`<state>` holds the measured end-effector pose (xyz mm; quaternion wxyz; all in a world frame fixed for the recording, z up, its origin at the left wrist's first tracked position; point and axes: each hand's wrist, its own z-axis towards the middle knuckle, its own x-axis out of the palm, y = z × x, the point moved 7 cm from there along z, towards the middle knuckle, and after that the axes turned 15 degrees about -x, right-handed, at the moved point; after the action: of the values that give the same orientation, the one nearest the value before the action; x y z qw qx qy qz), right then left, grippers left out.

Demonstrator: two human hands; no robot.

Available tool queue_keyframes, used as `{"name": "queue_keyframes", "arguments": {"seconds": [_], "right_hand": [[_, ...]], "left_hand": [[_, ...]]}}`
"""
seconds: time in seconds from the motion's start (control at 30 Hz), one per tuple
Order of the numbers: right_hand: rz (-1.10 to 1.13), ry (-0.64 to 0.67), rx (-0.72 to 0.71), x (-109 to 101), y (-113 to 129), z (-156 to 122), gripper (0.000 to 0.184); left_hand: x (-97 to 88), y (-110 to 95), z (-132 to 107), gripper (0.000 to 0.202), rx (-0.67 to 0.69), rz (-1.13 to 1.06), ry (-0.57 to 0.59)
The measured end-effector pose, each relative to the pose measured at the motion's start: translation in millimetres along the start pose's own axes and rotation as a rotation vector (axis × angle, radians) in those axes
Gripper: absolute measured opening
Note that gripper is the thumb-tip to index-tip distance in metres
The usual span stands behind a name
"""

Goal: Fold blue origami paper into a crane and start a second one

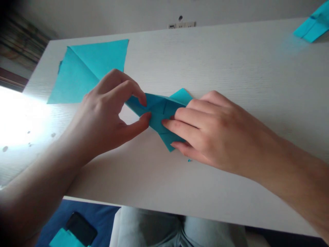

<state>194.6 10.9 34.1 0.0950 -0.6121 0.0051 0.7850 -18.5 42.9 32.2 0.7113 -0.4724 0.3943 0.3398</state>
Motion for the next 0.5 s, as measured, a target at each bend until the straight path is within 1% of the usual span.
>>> {"name": "queue_keyframes", "arguments": {"seconds": [0.17,0.23,0.3,0.37,0.4,0.43,0.5], "right_hand": [[-0.048,-0.009,0.011,7,2,3,0.039],[-0.041,-0.008,0.014,9,2,2,0.041],[-0.028,-0.001,0.028,10,1,1,0.042],[-0.019,0.002,0.040,10,1,0,0.043],[-0.016,0.001,0.041,9,1,0,0.043],[-0.014,-0.004,0.041,9,2,0,0.042],[-0.010,-0.009,0.040,9,3,0,0.040]], "left_hand": [[-1.4,1,0,0.012,0.043,0.040,-0.051],[-4.0,2,1,0.015,0.064,0.038,-0.068],[-9.6,5,1,0.024,0.073,-0.016,-0.104],[-15.9,10,2,0.039,0.029,-0.127,-0.132],[-17.6,15,3,0.044,-0.023,-0.174,-0.130],[-17.0,19,5,0.045,-0.090,-0.202,-0.104],[-11.8,27,7,0.037,-0.227,-0.222,-0.007]]}}
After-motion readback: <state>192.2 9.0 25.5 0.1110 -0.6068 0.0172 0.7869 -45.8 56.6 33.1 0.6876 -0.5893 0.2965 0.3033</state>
